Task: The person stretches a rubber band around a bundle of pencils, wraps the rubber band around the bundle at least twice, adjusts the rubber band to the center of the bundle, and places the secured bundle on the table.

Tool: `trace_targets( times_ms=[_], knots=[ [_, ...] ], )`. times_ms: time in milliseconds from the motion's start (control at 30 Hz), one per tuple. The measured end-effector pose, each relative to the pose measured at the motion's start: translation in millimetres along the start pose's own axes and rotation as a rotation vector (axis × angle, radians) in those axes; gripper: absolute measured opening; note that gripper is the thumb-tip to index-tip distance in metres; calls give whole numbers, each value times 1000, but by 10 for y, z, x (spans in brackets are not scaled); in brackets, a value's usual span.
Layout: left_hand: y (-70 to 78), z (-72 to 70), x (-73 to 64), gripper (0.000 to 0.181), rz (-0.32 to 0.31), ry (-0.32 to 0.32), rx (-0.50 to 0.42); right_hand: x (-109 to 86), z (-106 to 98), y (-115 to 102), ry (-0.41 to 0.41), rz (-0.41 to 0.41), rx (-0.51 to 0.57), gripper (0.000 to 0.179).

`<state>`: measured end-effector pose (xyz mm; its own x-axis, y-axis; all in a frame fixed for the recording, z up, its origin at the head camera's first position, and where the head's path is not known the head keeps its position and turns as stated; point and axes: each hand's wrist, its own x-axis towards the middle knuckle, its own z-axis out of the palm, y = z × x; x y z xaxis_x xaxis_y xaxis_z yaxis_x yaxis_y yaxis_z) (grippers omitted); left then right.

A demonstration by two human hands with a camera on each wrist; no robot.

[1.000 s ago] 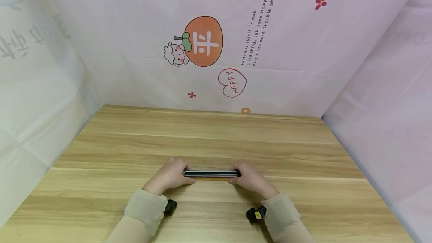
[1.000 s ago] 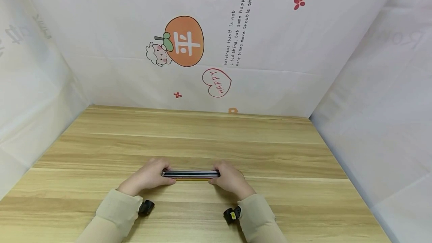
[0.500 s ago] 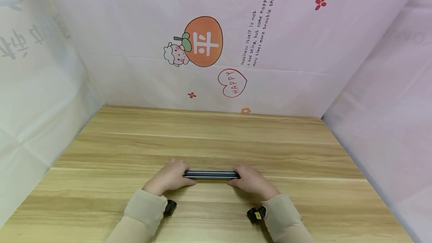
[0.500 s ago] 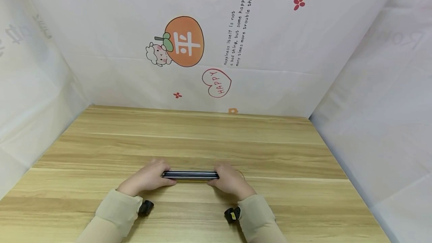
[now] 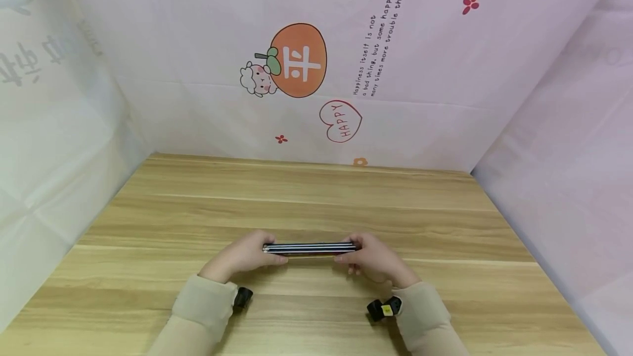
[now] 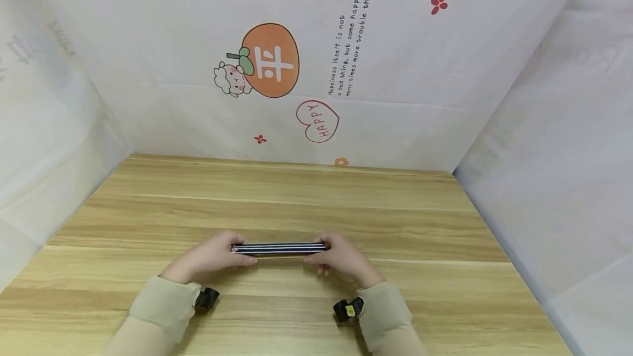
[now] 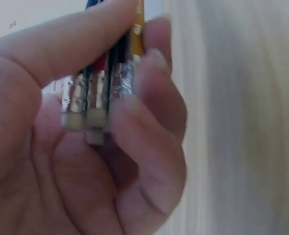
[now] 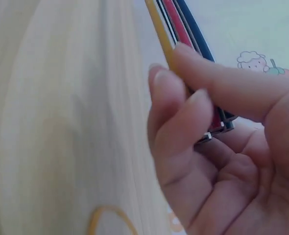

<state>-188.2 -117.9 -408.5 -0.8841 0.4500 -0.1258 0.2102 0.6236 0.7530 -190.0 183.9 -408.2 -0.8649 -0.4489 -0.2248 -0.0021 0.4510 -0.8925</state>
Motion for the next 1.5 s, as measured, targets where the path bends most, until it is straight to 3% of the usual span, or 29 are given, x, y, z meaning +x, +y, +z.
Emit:
trace_targets(
  times_ms=[233,500,833,1100,1233,1500],
  knots=[
    [-2,-40,0,29,-85,4,-199,2,-33,-12,14,19,175,44],
    [-5,-59,49,37,-73,51,-349,6,-90,-29,4,-42,436,39],
    [18,-29,78,40,-71,53,-598,-13,-112,-74,48,-50,555,13],
    [48,109,159,33,-121,159,-797,-3,-59,-116,79,-55,606,9],
    [69,142,162,32,-123,185,-832,-4,-40,-122,95,-48,611,8],
    [119,179,153,31,-116,153,-876,8,6,-146,185,-40,605,8]
  ],
)
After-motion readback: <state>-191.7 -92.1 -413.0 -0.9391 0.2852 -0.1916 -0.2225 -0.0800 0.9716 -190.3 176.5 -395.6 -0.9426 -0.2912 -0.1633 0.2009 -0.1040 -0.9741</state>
